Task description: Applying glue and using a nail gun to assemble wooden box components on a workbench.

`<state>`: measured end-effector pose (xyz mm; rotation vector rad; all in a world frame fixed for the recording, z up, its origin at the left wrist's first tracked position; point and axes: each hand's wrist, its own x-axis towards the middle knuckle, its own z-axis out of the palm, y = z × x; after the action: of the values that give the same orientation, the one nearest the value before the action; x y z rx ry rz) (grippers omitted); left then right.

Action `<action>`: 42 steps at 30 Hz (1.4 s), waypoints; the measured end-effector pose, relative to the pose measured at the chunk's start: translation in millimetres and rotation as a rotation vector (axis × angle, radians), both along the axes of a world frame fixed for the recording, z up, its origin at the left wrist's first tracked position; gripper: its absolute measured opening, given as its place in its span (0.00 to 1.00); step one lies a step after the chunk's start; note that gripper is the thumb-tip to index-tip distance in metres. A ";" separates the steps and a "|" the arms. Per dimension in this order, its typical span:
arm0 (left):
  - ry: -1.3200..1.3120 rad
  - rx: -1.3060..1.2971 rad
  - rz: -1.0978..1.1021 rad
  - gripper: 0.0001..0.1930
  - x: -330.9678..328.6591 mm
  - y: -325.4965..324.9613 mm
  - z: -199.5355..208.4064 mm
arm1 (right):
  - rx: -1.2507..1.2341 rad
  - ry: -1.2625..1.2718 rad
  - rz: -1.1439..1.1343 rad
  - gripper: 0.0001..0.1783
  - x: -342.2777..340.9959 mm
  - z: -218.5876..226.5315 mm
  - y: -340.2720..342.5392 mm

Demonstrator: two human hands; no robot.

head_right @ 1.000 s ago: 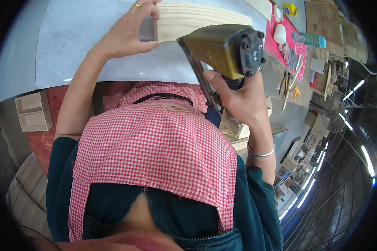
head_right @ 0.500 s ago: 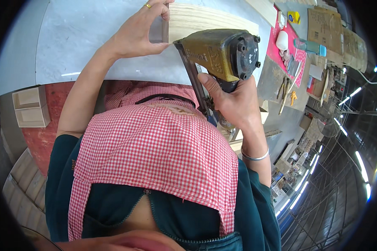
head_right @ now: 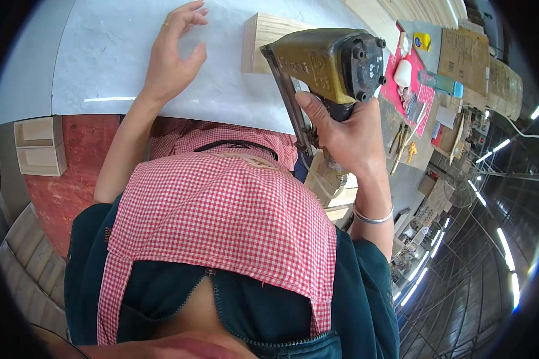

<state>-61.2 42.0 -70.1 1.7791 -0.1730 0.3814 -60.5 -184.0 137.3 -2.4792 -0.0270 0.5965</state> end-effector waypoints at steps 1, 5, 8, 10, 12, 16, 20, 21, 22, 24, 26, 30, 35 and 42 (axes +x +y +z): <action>-0.001 -0.009 0.016 0.23 -1.4 0.0 0.0 | 0.014 -0.007 0.008 0.19 2.0 -0.8 -0.2; -0.010 -0.043 0.072 0.22 -9.5 -0.2 0.3 | 0.041 -0.010 0.028 0.19 7.9 -3.0 0.7; -0.017 -0.069 0.109 0.22 -15.3 -1.4 0.7 | 0.053 -0.007 0.037 0.19 10.8 -3.2 1.2; -0.021 -0.085 0.136 0.22 -18.6 -2.2 1.3 | 0.039 0.019 0.040 0.19 13.2 -1.6 2.6; -0.027 -0.103 0.161 0.22 -20.9 -3.2 2.1 | 0.024 0.043 0.040 0.19 15.3 -0.7 3.4; -0.042 -0.138 0.218 0.22 -25.3 -6.0 3.1 | 0.020 0.045 0.073 0.18 21.2 -1.3 3.6; -0.064 -0.159 0.275 0.22 -26.5 -14.1 5.3 | 0.029 0.044 0.102 0.19 28.3 0.9 2.8; 0.019 -0.088 0.259 0.23 -24.6 -24.3 6.3 | 0.034 0.044 0.112 0.19 30.7 1.2 2.9; 0.102 -0.017 0.243 0.24 -22.7 -32.0 7.7 | 0.040 0.045 0.123 0.19 33.4 1.6 3.4; 0.128 0.019 0.249 0.24 -18.7 -41.2 11.5 | 0.025 0.029 0.128 0.19 41.5 2.5 4.4; 0.186 0.093 0.257 0.24 -15.6 -47.2 14.8 | -0.004 0.000 0.133 0.20 52.7 2.1 7.0; 0.218 0.136 0.253 0.24 -16.4 -47.3 13.9 | -0.004 -0.014 0.149 0.21 67.4 0.0 9.1; 0.239 0.133 0.240 0.24 -17.3 -45.4 15.9 | 0.002 -0.017 0.166 0.20 74.6 -1.8 11.7; 0.244 0.140 0.237 0.24 -18.6 -42.2 13.7 | -0.055 0.054 0.229 0.19 89.7 4.7 20.2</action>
<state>-79.8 -0.3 -56.3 1.9744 0.1890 0.3230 29.3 -163.8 142.0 -2.5315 -0.2800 0.7685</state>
